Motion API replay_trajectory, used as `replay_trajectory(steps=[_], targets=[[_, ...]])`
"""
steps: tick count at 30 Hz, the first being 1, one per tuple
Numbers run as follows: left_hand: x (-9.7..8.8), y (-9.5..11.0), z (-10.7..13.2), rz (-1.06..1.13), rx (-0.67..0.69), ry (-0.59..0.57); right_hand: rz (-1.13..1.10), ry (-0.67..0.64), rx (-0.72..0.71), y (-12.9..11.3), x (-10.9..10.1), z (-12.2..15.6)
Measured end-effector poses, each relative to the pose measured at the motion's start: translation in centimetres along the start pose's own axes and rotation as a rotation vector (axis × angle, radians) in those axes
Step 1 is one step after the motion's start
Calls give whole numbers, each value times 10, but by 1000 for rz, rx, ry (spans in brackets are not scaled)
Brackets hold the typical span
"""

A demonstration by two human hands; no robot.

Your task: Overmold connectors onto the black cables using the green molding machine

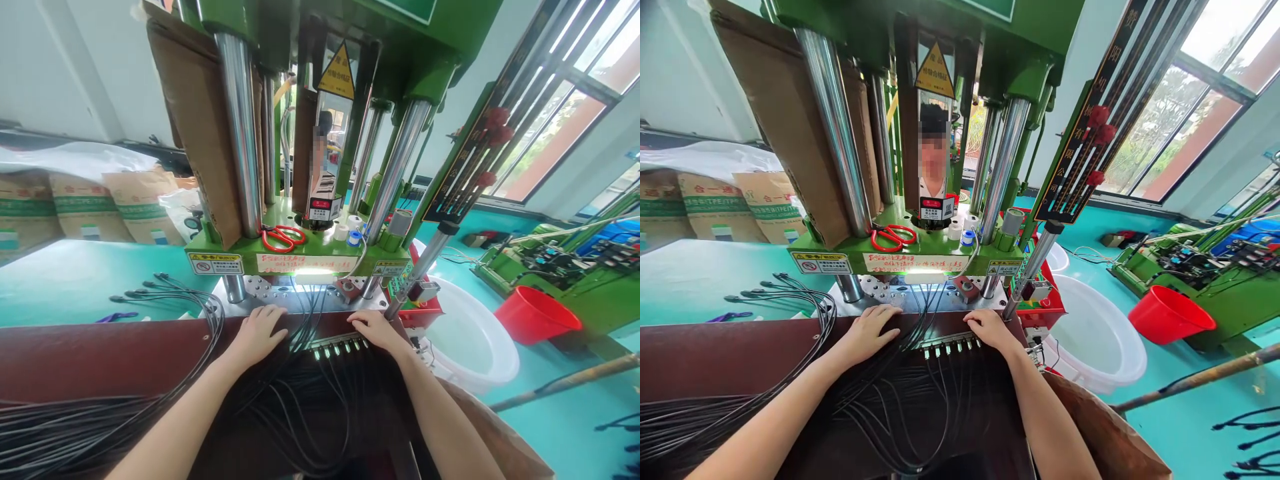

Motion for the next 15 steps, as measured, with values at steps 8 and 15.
replay_trajectory(steps=[8, 15], targets=[[-1, 6, 4, -144, 54, -38, 25, -51, -17, -2, -3, -6], [-5, 9, 4, -165, 51, -26, 119, 150, -48, -19, -24, -76]])
Point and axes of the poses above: each hand's wrist, its own z-axis away from the middle knuckle, its own x-axis out of the palm, y = z × x, the point moved 6 cm from there along -z, towards the middle knuckle, and after that the axes turned 7 degrees about -x, right-handed, at the moved point
